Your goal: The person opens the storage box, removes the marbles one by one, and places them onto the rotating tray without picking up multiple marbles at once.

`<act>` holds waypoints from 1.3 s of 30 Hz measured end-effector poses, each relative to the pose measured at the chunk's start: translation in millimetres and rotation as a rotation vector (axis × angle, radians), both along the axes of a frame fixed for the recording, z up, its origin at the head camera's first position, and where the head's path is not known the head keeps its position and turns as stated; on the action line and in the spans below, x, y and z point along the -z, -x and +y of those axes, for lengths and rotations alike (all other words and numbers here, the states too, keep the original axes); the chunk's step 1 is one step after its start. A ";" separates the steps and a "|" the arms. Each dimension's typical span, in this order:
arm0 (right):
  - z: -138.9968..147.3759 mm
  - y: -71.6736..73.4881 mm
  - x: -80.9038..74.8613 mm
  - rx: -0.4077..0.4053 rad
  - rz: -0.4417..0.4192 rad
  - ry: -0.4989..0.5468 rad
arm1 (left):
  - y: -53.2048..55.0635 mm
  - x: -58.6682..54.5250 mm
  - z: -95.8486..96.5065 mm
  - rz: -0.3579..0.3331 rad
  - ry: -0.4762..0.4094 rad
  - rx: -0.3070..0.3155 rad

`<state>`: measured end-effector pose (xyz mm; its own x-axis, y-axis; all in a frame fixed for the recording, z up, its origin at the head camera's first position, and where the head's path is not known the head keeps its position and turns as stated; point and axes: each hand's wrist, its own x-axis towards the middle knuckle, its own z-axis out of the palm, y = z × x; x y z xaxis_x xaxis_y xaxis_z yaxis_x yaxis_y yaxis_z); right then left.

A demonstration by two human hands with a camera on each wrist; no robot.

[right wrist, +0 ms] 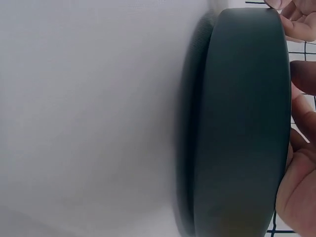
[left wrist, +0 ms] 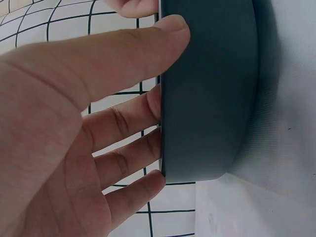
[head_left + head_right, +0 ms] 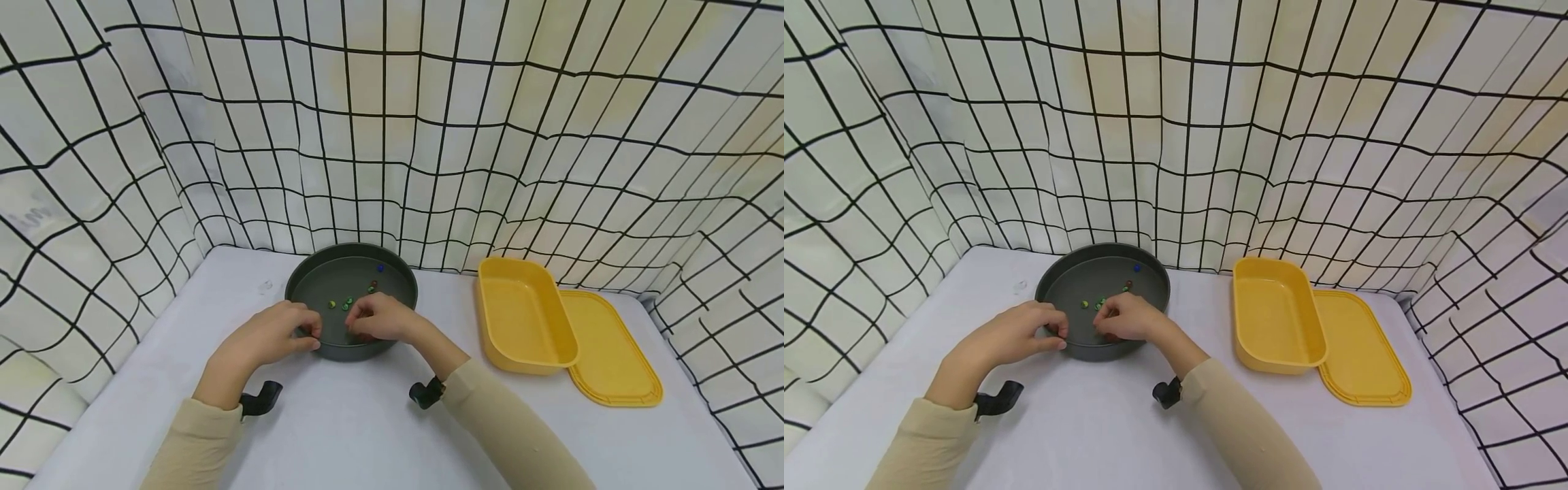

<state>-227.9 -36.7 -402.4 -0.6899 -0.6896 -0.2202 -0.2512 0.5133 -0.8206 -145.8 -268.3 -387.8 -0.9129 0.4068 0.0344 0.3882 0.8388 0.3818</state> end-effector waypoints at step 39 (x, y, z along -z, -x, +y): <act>192.5 8.0 -11.5 0.357 -0.181 0.310 | -0.7 1.0 1.0 0.005 -0.007 -0.007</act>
<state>-235.9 155.8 -390.9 -0.8645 -0.4693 -0.1799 0.0558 0.2661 -0.9623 -145.1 -267.3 -388.8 -0.9156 0.3999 0.0422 0.3841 0.8388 0.3859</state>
